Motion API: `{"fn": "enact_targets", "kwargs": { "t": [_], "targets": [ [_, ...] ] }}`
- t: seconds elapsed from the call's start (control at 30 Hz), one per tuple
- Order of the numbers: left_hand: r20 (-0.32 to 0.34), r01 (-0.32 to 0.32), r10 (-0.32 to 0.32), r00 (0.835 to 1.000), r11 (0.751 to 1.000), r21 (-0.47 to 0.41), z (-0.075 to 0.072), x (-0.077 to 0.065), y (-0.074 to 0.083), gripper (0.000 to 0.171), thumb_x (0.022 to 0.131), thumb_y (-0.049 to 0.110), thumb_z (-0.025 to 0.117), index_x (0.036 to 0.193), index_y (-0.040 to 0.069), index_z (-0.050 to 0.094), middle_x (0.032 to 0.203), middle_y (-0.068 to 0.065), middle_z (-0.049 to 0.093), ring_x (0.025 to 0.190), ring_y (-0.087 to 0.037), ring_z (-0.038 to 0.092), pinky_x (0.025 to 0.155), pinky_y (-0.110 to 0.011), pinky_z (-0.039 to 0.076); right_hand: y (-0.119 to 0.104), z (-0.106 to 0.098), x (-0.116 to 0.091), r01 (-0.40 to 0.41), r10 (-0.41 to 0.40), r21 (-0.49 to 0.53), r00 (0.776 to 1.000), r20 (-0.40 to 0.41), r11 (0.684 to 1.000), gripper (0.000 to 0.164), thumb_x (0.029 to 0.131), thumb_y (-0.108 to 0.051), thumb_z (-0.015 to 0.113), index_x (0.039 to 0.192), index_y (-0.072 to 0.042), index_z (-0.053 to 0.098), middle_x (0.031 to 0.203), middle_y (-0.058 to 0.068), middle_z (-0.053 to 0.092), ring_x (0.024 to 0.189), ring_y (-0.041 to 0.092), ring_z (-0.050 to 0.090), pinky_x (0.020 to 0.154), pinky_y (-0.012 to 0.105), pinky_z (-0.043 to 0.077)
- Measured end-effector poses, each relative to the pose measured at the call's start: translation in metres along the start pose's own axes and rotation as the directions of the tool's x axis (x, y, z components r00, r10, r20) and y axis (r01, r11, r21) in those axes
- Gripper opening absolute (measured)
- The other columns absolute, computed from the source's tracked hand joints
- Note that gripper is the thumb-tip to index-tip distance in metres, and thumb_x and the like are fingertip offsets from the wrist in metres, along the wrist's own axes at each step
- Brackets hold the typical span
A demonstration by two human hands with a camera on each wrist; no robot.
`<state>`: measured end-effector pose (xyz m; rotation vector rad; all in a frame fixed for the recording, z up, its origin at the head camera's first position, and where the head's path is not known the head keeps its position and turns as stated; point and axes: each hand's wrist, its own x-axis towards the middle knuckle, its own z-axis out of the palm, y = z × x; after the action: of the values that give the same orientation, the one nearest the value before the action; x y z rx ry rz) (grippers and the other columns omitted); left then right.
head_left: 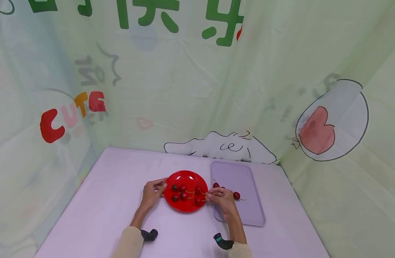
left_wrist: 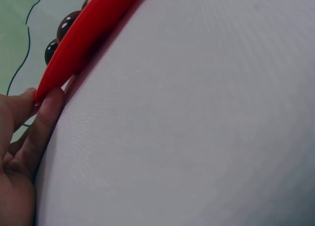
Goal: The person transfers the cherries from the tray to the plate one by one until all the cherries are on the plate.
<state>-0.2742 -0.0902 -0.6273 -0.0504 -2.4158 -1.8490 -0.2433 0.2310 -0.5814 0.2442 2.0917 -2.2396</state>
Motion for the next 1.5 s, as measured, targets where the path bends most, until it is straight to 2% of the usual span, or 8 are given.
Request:
{"fn": "enact_targets", "kwargs": {
  "t": [0.33, 0.47, 0.77, 0.9, 1.13, 1.37, 1.5],
  "targets": [
    [-0.004, -0.008, 0.008, 1.0, 1.0, 0.009, 0.001, -0.001, -0.001, 0.035, 0.104, 0.007, 0.073, 0.139, 0.006, 0.075, 0.112, -0.016, 0.076, 0.082, -0.012, 0.068, 0.066, -0.013, 0.06, 0.001, 0.004, 0.004, -0.005, 0.005, -0.062, 1.0, 0.001, 0.998, 0.024, 0.095, 0.003, 0.081, 0.113, 0.016, 0.073, 0.092, 0.014, 0.083, 0.074, 0.018, 0.081, 0.076, 0.027, 0.069],
    [-0.004, -0.008, 0.008, 1.0, 1.0, 0.011, 0.0, -0.001, 0.0, 0.035, 0.104, 0.007, 0.073, 0.139, 0.006, 0.075, 0.114, -0.017, 0.076, 0.083, -0.013, 0.068, 0.067, -0.013, 0.061, -0.002, 0.007, 0.005, 0.009, -0.009, -0.085, 1.0, 0.001, 0.996, 0.023, 0.095, 0.005, 0.079, 0.113, 0.018, 0.072, 0.092, 0.017, 0.083, 0.073, 0.017, 0.08, 0.075, 0.027, 0.069],
    [0.0, -0.001, 0.001, 1.0, 1.0, 0.004, 0.001, -0.001, -0.002, 0.035, 0.104, 0.008, 0.073, 0.139, 0.006, 0.075, 0.114, -0.016, 0.075, 0.083, -0.013, 0.069, 0.067, -0.014, 0.061, -0.011, 0.017, 0.004, 0.005, -0.012, -0.161, 0.999, -0.039, 0.987, 0.016, 0.093, 0.006, 0.08, 0.106, 0.014, 0.075, 0.094, 0.022, 0.082, 0.074, 0.021, 0.081, 0.074, 0.029, 0.069],
    [0.001, 0.0, 0.0, 1.0, 1.0, -0.004, 0.001, 0.0, -0.003, 0.034, 0.105, 0.008, 0.073, 0.139, 0.007, 0.075, 0.114, -0.016, 0.075, 0.081, -0.013, 0.069, 0.067, -0.013, 0.061, -0.01, 0.019, 0.006, 0.02, -0.026, -0.188, 0.999, -0.025, 0.982, 0.017, 0.094, 0.007, 0.079, 0.107, 0.015, 0.075, 0.095, 0.024, 0.081, 0.075, 0.021, 0.08, 0.074, 0.027, 0.069],
    [-0.002, 0.005, -0.005, 1.0, 1.0, 0.003, 0.001, 0.0, -0.001, 0.035, 0.105, 0.008, 0.072, 0.139, 0.007, 0.075, 0.114, -0.017, 0.075, 0.081, -0.013, 0.067, 0.067, -0.013, 0.061, -0.013, 0.024, 0.008, 0.064, -0.064, -0.214, 0.998, 0.005, 0.975, 0.013, 0.09, 0.011, 0.081, 0.101, 0.013, 0.076, 0.091, 0.024, 0.08, 0.072, 0.017, 0.076, 0.071, 0.023, 0.067],
    [-0.001, 0.002, -0.002, 1.0, 1.0, 0.005, 0.001, -0.002, 0.002, 0.034, 0.105, 0.007, 0.072, 0.139, 0.005, 0.075, 0.114, -0.018, 0.075, 0.08, -0.012, 0.068, 0.066, -0.014, 0.061, -0.01, 0.028, 0.011, 0.1, -0.1, -0.299, 0.995, 0.015, 0.949, 0.009, 0.088, 0.011, 0.082, 0.096, 0.008, 0.078, 0.086, 0.019, 0.079, 0.072, 0.018, 0.077, 0.07, 0.023, 0.067],
    [-0.004, 0.005, -0.005, 1.0, 1.0, 0.003, 0.002, -0.002, 0.003, 0.034, 0.105, 0.007, 0.072, 0.138, 0.005, 0.075, 0.112, -0.018, 0.075, 0.079, -0.01, 0.067, 0.065, -0.014, 0.061, -0.012, 0.031, 0.01, 0.133, -0.135, -0.383, 0.991, 0.023, 0.914, 0.007, 0.089, 0.007, 0.083, 0.094, 0.004, 0.079, 0.088, 0.017, 0.08, 0.074, 0.017, 0.077, 0.073, 0.024, 0.067]
  ]
}}
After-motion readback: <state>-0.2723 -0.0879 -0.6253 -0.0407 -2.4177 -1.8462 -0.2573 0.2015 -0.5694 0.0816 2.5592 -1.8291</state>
